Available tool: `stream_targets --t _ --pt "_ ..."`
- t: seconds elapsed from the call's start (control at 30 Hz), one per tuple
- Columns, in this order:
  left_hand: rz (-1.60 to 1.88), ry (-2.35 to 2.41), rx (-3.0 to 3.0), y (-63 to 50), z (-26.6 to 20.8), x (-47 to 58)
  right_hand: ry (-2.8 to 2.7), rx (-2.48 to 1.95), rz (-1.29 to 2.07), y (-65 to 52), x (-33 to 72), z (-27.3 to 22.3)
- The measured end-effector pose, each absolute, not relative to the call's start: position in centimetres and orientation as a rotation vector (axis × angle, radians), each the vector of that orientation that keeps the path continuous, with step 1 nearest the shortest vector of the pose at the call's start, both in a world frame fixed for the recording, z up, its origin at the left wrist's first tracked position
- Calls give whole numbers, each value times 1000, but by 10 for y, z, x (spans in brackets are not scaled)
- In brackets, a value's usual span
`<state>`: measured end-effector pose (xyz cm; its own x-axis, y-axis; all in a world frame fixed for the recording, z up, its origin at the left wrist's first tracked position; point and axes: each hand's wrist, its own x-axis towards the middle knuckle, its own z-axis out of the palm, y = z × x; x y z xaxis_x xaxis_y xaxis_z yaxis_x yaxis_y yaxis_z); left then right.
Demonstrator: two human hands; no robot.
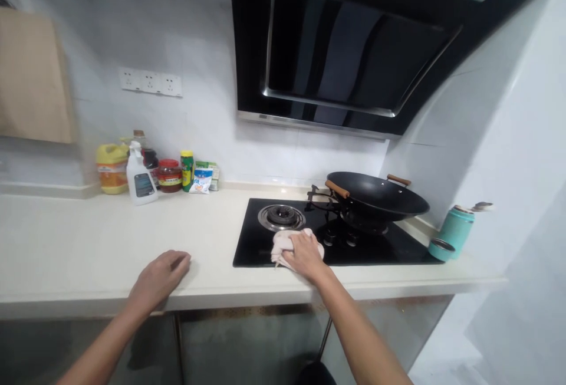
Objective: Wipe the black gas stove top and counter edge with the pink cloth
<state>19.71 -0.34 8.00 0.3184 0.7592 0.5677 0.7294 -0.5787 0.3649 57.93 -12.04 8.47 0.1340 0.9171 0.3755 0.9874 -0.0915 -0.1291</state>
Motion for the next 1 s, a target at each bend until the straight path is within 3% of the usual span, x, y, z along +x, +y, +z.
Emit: stream_targets --t 0.13,0.67,1.0 --pt "1135 1389 2541 -2 78 195 -1664 -2320 -341 -117 595 82" --pt "1171 1412 2532 0 69 195 -1327 -2570 -256 -23 646 88" --pt "1338 1327 2611 13 48 193 -1410 -2683 -208 37 712 91"
